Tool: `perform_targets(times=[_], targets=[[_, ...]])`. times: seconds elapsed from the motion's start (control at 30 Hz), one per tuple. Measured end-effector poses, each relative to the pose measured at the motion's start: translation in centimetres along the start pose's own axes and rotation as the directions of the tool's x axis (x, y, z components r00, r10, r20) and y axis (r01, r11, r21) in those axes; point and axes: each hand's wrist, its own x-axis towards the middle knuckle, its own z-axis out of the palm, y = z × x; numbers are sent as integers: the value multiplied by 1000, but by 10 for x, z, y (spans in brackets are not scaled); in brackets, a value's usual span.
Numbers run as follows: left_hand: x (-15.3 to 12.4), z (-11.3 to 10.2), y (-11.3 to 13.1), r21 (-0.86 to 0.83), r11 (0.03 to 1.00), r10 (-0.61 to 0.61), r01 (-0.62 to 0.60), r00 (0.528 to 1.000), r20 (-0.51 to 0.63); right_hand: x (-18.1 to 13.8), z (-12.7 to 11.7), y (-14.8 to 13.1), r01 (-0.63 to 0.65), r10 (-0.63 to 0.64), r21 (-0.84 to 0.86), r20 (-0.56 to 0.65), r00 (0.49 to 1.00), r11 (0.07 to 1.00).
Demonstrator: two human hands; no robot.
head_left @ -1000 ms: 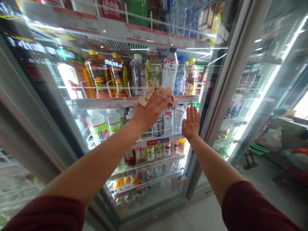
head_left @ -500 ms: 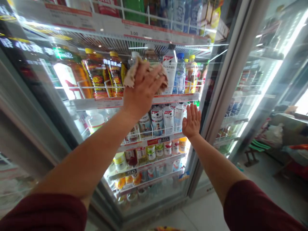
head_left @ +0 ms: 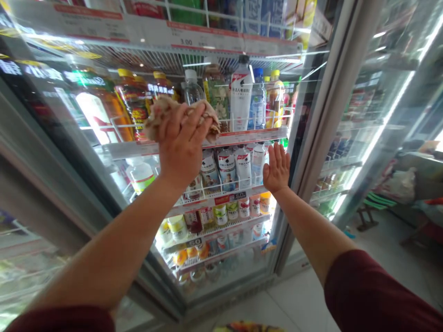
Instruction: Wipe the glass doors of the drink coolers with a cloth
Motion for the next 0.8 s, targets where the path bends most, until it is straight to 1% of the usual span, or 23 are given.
perform_targets(times=[0.03,0.07,0.1,0.13,0.17,0.2,0.23,0.3,0.37,0.4,0.43,0.47,0.5,0.57,0.6,0.63,0.67,0.73,0.8], targets=[[-10,3,3,2,999,50,-50,999,5,0,0,0,-1,1,-7,3,1000,1000],[-22,6,7,-8,992,125,-125,992,15,0,0,0,-5,5,-11,11,1000,1000],[-33,8,11,-36,972,233,-231,972,44,0,0,0,-10,10,-10,22,1000,1000],[-41,9,12,-53,952,306,-303,950,59,0,-1,0,-13,13,-5,31,999,1000],[-45,7,10,-53,936,350,-347,934,70,0,-1,-1,-11,11,-1,30,999,1000],[-45,4,5,-32,937,350,-349,934,71,0,-1,-1,-5,5,0,22,1000,1000],[-40,-1,-3,1,952,307,-307,950,57,1,-1,-1,1,-1,-3,12,1000,1000],[-25,-12,-20,50,985,164,-164,986,4,1,-2,-1,-4,4,-18,13,1000,1000],[-17,-18,-29,50,999,23,-21,999,-47,2,-2,-2,-20,22,-35,40,999,999],[-19,-18,-28,47,999,-8,11,998,-58,2,-2,-2,-27,29,-40,54,998,999],[-26,-17,-23,45,999,-4,6,999,-52,2,-2,-2,-31,34,-45,65,997,999],[-36,-14,-16,38,998,41,-40,999,-27,3,-3,-3,-33,36,-46,70,997,998],[-48,-12,-8,16,993,121,-121,993,7,3,-3,-3,-35,38,-46,73,997,998],[-67,-9,7,-110,945,319,-309,943,92,4,-4,-4,-36,39,-49,71,997,998],[-71,-10,12,-188,917,374,-351,922,105,4,-4,-4,-31,35,-52,65,997,998],[-71,-13,14,-264,900,384,-347,918,103,4,-4,-4,-24,28,-55,57,998,998],[-66,-19,14,-332,896,343,-296,935,93,4,-4,-4,-18,21,-58,53,998,998],[-47,-32,11,-444,887,180,-125,980,83,4,-4,-4,-19,23,-58,63,998,998],[-27,-43,4,-505,863,61,-5,994,95,4,-4,-4,-35,40,-49,91,995,998]])
